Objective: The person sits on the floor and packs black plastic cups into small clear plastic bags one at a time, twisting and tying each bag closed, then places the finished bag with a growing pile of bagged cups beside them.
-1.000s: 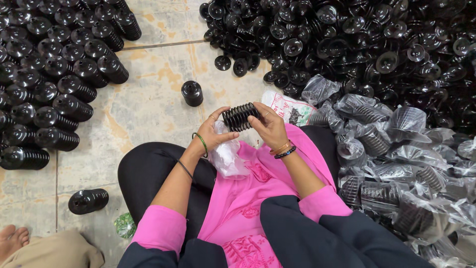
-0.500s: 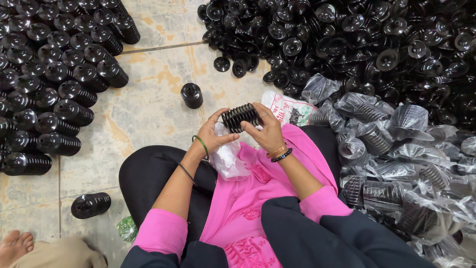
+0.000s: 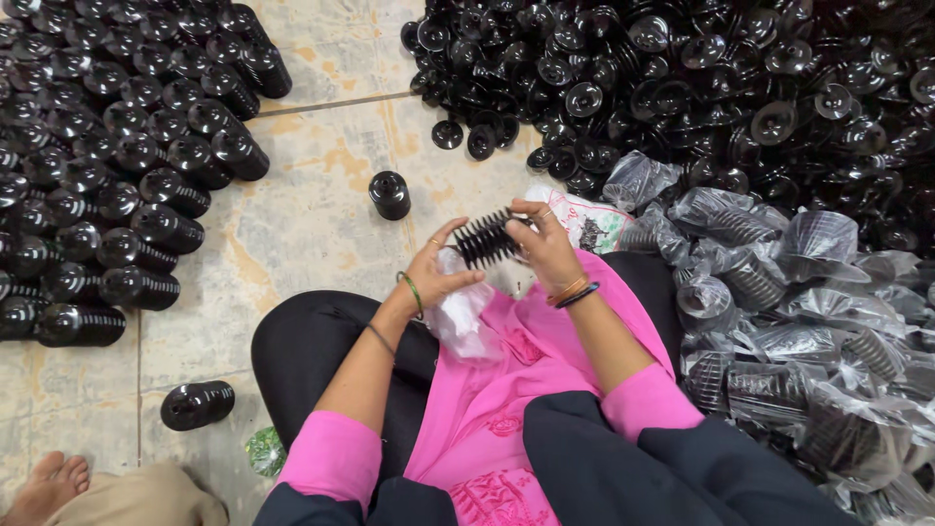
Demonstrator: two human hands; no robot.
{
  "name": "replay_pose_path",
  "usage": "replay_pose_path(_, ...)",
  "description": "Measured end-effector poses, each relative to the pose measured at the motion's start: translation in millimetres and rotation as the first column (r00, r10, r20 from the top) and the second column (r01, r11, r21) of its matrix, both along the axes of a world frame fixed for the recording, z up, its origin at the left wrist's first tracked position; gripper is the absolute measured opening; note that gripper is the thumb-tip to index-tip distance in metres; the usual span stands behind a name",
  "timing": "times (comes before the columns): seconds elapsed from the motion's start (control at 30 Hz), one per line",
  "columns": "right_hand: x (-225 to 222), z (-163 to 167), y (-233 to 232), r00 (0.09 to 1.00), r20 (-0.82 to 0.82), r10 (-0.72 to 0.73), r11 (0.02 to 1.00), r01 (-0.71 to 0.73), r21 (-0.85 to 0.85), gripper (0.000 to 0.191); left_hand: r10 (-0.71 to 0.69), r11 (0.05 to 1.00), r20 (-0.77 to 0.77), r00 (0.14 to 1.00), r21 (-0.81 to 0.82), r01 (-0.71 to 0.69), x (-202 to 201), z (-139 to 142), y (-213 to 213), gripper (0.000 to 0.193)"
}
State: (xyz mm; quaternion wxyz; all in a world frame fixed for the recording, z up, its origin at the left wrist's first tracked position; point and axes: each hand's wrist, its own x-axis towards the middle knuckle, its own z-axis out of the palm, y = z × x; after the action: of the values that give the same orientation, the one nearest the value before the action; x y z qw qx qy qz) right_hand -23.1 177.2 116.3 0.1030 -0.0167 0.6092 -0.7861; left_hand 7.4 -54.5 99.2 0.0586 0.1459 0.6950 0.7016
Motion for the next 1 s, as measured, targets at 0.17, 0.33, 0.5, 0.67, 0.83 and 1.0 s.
replay_pose_path(0.17,-3.9,-10.9,-8.1,0.985,0.169,0.026,0.998,-0.018,-0.053,0.051,-0.013,0.996,0.076,0.997,-0.084,0.019,-3.5,-15.4,5.7,0.111)
replay_pose_path(0.33,3.0,-21.1,-19.3,0.997,-0.048,0.063,0.988,-0.055,0.145,0.048,-0.015,0.972,0.065,0.998,-0.234,0.030,0.1,-26.8,-1.9,0.118)
replay_pose_path(0.5,1.8,-21.8,-18.5,0.975,0.220,0.032,0.997,-0.045,0.055,0.055,-0.020,0.803,0.118,0.993,-0.590,0.086,-12.8,-54.0,-1.1,0.133)
replay_pose_path(0.67,-20.8,-37.3,-42.5,0.889,-0.456,0.047,0.751,0.269,0.603,0.058,0.319,0.609,0.102,0.942,-0.784,-0.121,-27.6,-78.2,-17.0,0.098)
replay_pose_path(0.83,-15.0,-60.8,-60.4,0.843,-0.405,0.354,0.516,0.185,0.836,0.065,0.554,0.677,0.035,0.832,-0.600,-0.425,-23.3,-73.9,-41.3,0.042)
replay_pose_path(1.0,-21.1,-56.5,-61.5,0.868,-0.202,0.453,0.351,0.035,0.936,0.071,0.455,0.873,-0.032,0.890,-0.182,-0.453,-14.2,-52.4,-27.5,0.032)
